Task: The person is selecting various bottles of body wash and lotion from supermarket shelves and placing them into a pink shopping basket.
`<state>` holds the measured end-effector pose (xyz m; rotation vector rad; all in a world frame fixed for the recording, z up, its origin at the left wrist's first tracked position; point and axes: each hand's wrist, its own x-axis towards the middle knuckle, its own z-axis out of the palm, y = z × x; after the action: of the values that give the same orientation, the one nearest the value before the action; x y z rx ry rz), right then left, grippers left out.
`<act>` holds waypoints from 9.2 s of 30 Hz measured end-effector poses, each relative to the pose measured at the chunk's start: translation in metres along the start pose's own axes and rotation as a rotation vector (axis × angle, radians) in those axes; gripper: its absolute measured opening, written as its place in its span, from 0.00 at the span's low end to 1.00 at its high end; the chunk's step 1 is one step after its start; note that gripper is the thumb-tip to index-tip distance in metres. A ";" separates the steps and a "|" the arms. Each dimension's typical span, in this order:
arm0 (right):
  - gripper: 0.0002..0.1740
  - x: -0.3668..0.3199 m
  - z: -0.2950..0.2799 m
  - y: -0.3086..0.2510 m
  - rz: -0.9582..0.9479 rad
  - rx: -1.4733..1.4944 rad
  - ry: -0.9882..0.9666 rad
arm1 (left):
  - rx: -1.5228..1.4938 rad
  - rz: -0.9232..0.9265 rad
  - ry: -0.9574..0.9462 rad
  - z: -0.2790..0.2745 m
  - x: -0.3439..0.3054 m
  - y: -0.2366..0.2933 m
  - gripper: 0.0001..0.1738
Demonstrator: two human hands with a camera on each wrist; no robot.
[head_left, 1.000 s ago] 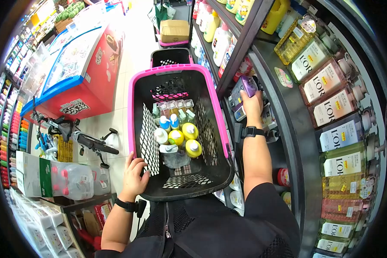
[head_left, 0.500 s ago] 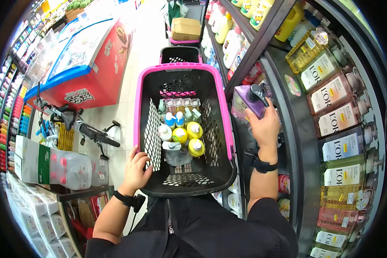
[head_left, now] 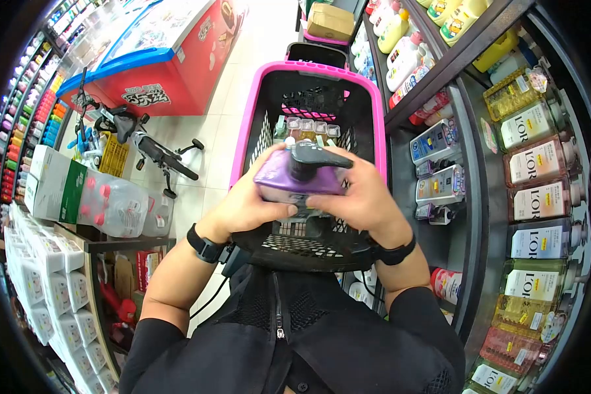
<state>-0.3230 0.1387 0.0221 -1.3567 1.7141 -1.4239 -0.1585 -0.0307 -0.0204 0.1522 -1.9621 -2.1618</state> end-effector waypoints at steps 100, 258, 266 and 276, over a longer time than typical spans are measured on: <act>0.19 -0.265 0.186 0.021 0.675 -0.778 0.964 | 1.218 0.220 -0.242 -0.050 -0.080 -0.095 0.18; 0.43 -0.477 0.198 -0.009 0.776 -0.485 2.166 | 0.981 0.336 -0.823 0.169 0.093 -0.085 0.16; 0.47 -0.482 0.207 0.002 0.633 -0.329 2.110 | 0.505 0.556 -1.309 0.314 -0.038 -0.038 0.28; 0.47 -0.505 0.216 -0.013 0.722 -0.267 1.958 | 0.354 0.137 -1.493 0.449 -0.119 -0.113 0.42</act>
<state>0.0484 0.5132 -0.1298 1.3005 2.8386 -2.0025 -0.1529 0.4416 -0.0937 -1.9595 -2.7314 -1.8228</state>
